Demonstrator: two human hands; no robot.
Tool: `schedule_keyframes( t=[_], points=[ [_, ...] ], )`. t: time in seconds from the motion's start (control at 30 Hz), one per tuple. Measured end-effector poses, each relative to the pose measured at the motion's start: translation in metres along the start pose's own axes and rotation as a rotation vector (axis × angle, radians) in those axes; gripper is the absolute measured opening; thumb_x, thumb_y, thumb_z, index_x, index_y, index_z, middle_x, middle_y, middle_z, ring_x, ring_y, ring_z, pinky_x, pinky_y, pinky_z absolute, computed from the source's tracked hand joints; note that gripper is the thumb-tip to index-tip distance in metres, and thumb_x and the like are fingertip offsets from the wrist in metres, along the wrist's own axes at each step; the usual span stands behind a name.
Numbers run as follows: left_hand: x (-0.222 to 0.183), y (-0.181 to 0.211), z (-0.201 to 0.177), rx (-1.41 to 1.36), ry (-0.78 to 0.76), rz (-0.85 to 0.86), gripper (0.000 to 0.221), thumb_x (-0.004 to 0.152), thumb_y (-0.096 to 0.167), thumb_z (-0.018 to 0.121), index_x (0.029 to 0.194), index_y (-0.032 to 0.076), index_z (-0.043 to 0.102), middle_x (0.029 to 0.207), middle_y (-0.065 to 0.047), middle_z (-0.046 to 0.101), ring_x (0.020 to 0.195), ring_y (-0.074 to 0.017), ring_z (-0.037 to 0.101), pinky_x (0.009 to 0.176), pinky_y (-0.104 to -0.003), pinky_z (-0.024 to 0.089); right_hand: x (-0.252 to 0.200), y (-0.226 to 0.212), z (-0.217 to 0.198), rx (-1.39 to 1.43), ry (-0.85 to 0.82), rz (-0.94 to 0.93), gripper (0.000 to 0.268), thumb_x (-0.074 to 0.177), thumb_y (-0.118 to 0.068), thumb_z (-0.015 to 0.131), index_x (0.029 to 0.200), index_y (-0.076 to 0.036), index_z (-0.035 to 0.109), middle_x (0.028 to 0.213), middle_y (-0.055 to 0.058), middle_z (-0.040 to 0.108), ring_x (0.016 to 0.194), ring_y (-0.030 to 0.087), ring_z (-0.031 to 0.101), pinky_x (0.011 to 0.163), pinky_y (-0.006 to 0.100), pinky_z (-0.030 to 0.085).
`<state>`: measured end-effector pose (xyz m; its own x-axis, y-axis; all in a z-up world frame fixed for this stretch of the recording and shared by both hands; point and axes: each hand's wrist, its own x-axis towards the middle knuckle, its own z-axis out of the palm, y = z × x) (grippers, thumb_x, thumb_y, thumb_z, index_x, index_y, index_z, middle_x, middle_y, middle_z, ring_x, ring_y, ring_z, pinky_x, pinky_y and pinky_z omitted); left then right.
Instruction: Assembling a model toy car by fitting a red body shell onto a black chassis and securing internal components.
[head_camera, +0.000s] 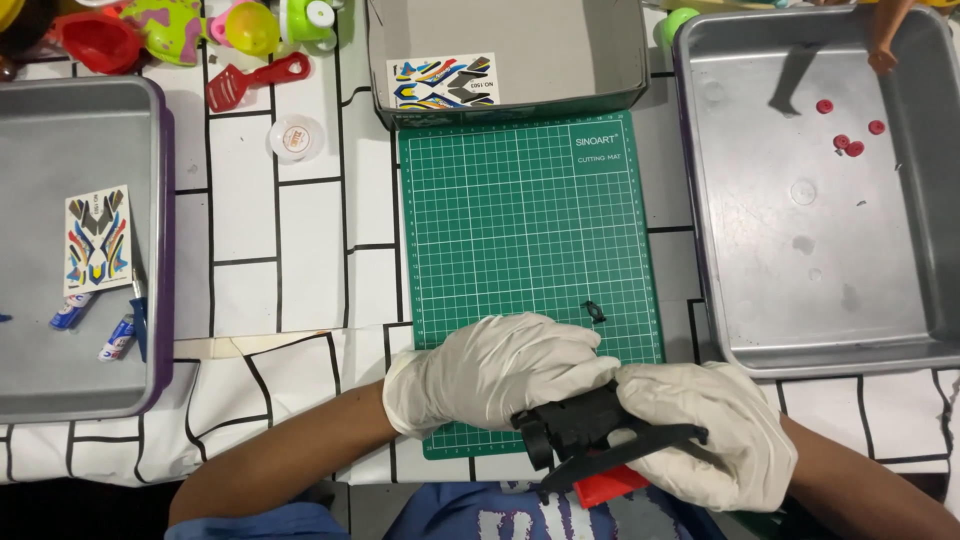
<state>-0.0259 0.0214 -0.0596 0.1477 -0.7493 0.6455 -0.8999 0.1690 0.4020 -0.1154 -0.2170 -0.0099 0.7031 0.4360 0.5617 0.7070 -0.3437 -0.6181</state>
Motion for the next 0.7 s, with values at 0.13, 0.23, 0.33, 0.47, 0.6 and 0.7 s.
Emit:
schedule_keyframes(
  t=[0.13,0.23,0.33,0.47,0.6,0.7],
  points=[
    [0.001,0.002,-0.002,0.105,0.089,0.077,0.036,0.111,0.002,0.055,0.144,-0.006,0.043,0.125,-0.022,0.066,0.119,-0.0371,0.071,0.090,-0.043,0.066,-0.006,-0.003,0.015,-0.239,0.257,-0.097,0.029,0.082,-0.022,0.070,0.098,0.001,0.064,0.089,0.013,0.075,0.077,0.029,0.080,0.059,0.031,0.062],
    [0.000,0.002,-0.001,0.115,0.092,0.079,0.035,0.113,0.006,0.051,0.145,-0.004,0.044,0.127,-0.022,0.065,0.122,-0.0373,0.070,0.092,-0.044,0.065,-0.005,-0.016,0.015,-0.330,0.284,-0.009,0.027,0.081,-0.027,0.067,0.092,-0.003,0.070,0.088,0.010,0.077,0.077,0.025,0.081,0.058,0.030,0.055],
    [0.002,0.004,-0.002,0.155,0.097,0.071,0.033,0.113,0.007,0.050,0.144,-0.003,0.045,0.126,-0.020,0.066,0.120,-0.0352,0.072,0.088,-0.042,0.065,0.030,-0.011,0.050,-0.442,0.650,-0.005,0.038,0.099,-0.034,0.047,0.076,-0.009,0.065,0.069,0.006,0.068,0.061,0.021,0.069,0.055,0.032,0.039],
    [0.002,0.005,0.000,0.224,0.093,0.038,0.030,0.112,0.010,0.051,0.140,0.000,0.051,0.123,-0.016,0.068,0.118,-0.0319,0.074,0.083,-0.040,0.065,0.034,-0.004,0.059,-0.479,0.958,-0.098,0.058,0.110,-0.035,0.034,0.064,-0.009,0.059,0.053,0.005,0.060,0.046,0.022,0.062,0.049,0.035,0.035],
    [0.000,0.005,0.001,0.156,0.089,0.017,0.033,0.111,0.010,0.054,0.141,-0.003,0.050,0.126,-0.018,0.068,0.119,-0.0336,0.073,0.092,-0.044,0.067,0.019,-0.005,0.048,-0.410,0.754,-0.081,0.046,0.101,-0.031,0.040,0.070,-0.006,0.063,0.060,0.006,0.066,0.053,0.023,0.069,0.049,0.033,0.045],
    [-0.006,0.001,0.005,-0.019,0.045,-0.022,0.046,0.114,0.030,0.040,0.143,-0.005,0.049,0.139,-0.023,0.061,0.129,-0.0385,0.067,0.103,-0.049,0.062,0.008,-0.005,0.035,-0.375,0.654,-0.075,0.040,0.096,-0.029,0.043,0.072,-0.005,0.064,0.063,0.006,0.068,0.056,0.023,0.072,0.049,0.032,0.050]
  ],
)
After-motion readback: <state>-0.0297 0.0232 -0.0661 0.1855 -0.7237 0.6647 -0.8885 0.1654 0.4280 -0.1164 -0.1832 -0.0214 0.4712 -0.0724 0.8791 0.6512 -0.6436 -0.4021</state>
